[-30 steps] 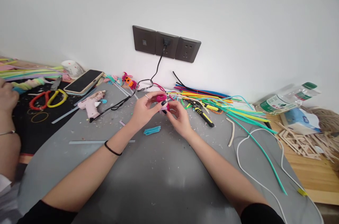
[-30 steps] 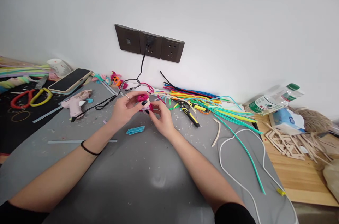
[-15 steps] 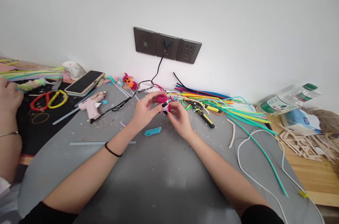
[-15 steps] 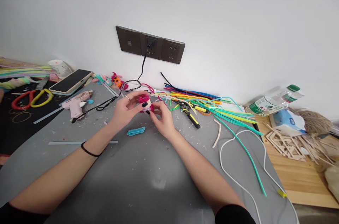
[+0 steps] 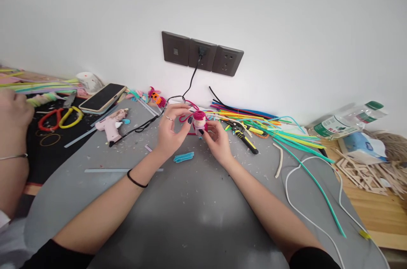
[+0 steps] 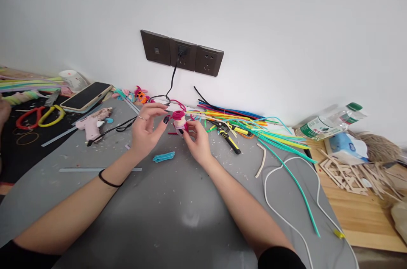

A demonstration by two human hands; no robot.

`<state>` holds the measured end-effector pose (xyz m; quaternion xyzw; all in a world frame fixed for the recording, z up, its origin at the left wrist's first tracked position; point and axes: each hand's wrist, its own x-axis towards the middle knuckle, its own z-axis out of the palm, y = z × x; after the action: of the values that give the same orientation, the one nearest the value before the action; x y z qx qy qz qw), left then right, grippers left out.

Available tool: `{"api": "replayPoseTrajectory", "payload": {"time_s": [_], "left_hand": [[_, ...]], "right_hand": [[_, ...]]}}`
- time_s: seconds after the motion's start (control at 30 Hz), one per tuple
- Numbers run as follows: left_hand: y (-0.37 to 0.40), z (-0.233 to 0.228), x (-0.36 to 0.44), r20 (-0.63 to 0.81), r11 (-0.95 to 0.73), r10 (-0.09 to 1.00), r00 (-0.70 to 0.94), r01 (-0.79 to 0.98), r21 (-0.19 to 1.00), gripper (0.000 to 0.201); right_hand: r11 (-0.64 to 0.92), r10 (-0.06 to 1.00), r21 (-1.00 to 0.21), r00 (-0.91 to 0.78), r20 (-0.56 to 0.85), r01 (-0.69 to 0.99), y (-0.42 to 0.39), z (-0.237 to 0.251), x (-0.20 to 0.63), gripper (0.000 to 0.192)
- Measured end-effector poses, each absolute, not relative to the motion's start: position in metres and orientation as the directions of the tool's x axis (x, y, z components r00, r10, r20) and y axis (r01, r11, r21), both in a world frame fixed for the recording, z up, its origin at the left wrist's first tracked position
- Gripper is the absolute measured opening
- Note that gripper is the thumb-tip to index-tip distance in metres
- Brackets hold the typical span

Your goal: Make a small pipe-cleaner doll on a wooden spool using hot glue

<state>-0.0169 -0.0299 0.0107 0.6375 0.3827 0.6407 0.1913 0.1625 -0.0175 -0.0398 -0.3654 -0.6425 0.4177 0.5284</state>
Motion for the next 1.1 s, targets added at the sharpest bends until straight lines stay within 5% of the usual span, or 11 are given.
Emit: {"api": "replayPoseTrajectory", "payload": {"time_s": [0.43, 1.1], "left_hand": [[-0.03, 0.009, -0.017, 0.661, -0.621, 0.734, -0.157, 0.239, 0.747, 0.01], [-0.018, -0.004, -0.017, 0.404, -0.385, 0.9, -0.165, 0.134, 0.913, 0.046]], "right_hand": [[0.334, 0.935, -0.942, -0.121, 0.334, -0.024, -0.015, -0.042, 0.162, 0.037], [0.326, 0.939, -0.945, -0.101, 0.327, -0.027, -0.016, -0.04, 0.162, 0.035]]}}
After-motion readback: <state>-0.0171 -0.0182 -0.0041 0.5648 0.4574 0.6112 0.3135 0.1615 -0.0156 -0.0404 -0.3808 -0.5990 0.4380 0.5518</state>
